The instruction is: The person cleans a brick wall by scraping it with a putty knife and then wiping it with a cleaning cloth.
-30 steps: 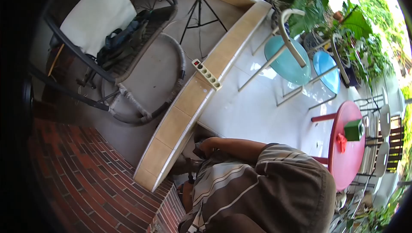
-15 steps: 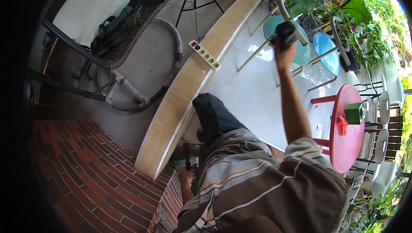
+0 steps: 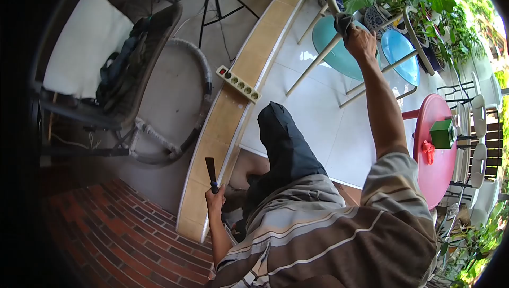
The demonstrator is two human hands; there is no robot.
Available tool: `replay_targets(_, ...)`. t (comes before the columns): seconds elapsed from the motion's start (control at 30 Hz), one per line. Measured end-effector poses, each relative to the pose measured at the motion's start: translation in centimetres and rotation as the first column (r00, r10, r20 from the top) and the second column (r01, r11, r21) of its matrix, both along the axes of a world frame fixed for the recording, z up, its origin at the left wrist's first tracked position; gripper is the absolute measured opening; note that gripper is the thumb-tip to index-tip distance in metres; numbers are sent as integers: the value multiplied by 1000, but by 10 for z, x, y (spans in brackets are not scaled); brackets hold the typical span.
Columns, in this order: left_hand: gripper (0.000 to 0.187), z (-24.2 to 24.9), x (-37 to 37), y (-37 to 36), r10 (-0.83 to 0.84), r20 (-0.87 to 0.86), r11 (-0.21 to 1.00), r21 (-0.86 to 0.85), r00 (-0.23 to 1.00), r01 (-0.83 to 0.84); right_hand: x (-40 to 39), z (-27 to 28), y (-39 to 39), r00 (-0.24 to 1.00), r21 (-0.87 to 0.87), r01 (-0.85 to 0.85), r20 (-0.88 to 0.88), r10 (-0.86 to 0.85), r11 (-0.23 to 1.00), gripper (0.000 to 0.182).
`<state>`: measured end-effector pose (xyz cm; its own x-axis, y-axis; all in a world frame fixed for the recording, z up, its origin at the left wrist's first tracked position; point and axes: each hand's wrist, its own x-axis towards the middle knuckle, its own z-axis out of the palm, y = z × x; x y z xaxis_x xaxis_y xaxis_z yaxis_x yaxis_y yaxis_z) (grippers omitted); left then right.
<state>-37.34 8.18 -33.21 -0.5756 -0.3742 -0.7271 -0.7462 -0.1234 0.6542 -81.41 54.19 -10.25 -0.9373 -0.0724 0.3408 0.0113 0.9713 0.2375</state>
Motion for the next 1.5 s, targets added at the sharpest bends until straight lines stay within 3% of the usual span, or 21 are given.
replay_targets(0.17,33,11,-109,21,-231,-85,965,-146,969,217,13,5,21,992,-76,-123,21,125,990,18)
replay_targets(0.23,31,51,-144,28,-281,-92,954,-136,955,267,21,-3,39,989,-137,-130,48,138,982,16)
replay_targets(0.33,26,110,-170,45,-37,20,999,3,999,37,29,-4,59,982,-288,-140,84,170,947,16)
replay_targets(0.37,27,138,-182,53,-19,109,1000,20,994,17,28,17,45,984,-322,-148,47,172,935,15)
replay_targets(0.43,30,152,-181,61,8,112,1000,28,994,-11,27,21,49,978,-466,-125,91,188,876,14)
replay_targets(0.57,29,175,-188,71,67,174,998,-31,982,-63,21,23,53,978,-549,-89,108,177,831,18)
replay_targets(0.77,27,254,-243,69,-10,191,999,-38,982,17,22,28,50,983,-549,6,157,96,836,16)
replay_targets(0.9,30,261,-295,48,-123,92,990,-59,988,129,27,31,48,974,-436,53,220,50,898,18)
replay_targets(1.1,25,312,-373,41,-117,-14,993,-17,993,117,23,31,48,945,-450,128,326,29,884,21)
replay_targets(1.23,26,302,-405,40,-263,-15,956,-137,965,259,26,33,51,944,-466,138,328,26,874,21)
replay_targets(1.4,21,321,-480,64,-255,-27,964,-89,967,252,32,26,59,889,-458,201,457,35,866,24)
replay_targets(1.5,31,311,-526,68,-394,-18,904,-192,919,383,28,25,58,878,-462,220,478,33,859,21)
